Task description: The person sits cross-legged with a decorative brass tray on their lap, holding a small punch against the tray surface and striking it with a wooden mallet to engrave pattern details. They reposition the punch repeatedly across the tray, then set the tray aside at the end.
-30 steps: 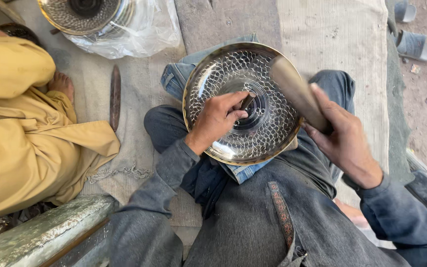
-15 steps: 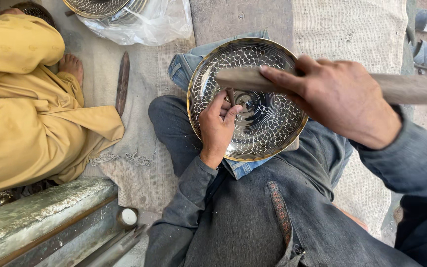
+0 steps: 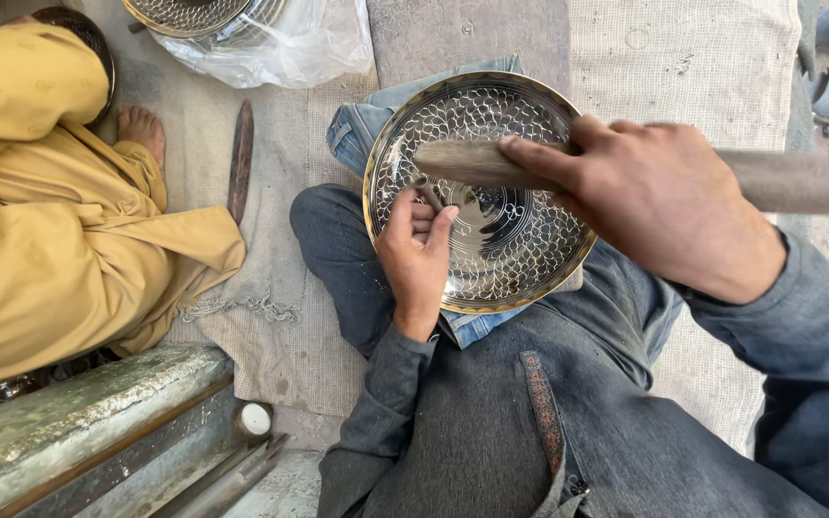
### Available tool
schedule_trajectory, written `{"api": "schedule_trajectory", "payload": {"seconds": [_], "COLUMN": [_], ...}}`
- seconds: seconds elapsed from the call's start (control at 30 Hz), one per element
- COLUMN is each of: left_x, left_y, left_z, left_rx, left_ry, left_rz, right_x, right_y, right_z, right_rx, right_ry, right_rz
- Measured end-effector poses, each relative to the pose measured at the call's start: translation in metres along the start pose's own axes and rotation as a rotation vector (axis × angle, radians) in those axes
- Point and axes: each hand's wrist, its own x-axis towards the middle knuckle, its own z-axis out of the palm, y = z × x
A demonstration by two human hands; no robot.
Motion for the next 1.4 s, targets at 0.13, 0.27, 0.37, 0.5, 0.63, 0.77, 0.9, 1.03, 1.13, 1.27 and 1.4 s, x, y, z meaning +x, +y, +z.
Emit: {"api": "schedule_trajectory", "payload": {"seconds": [0.13,0.27,0.37,0.5,0.63,0.77,0.9,1.03,1.13,1.27,1.4], "left_x": [0.000,-0.016,-0.034,-0.046,-0.035,-0.020,-0.017,-0.019,-0.020,-0.019,-0.018], "left_y": [-0.002,-0.005,-0.003,0.005,0.008,0.003,-0.002,-0.003,-0.003,-0.001,-0.002], "left_z": [-0.027,-0.030,-0.017,-0.006,0.002,0.015,0.022,0.025,0.026,0.026,0.025], "left_rx": [0.023,-0.045,-0.048,-0.172,-0.228,-0.075,0.080,0.094,0.105,0.075,0.041], "left_ry": [0.036,0.081,0.116,0.081,0.022,0.003,0.025,0.032,0.040,0.035,0.029], "left_rz": [0.116,0.115,0.084,0.000,-0.079,0.004,-0.029,-0.058,-0.027,-0.018,-0.061], "right_x": [-0.024,-0.039,-0.038,-0.022,-0.013,-0.010,-0.014,-0.005,0.002,0.016,0.024], "right_y": [-0.001,-0.019,-0.026,-0.015,-0.005,0.001,0.011,0.017,0.015,0.008,0.000], "right_z": [0.034,0.062,0.080,0.091,0.078,0.054,0.032,0.016,0.004,-0.009,-0.019], "right_rx": [0.547,0.631,0.615,0.587,0.442,0.355,0.269,0.206,0.259,0.143,0.055], "right_ry": [0.101,0.264,0.292,0.346,0.368,0.375,0.428,0.435,0.472,0.292,0.273], "right_rz": [0.168,0.280,0.334,0.352,0.267,0.196,0.098,-0.052,-0.121,-0.195,-0.215]}}
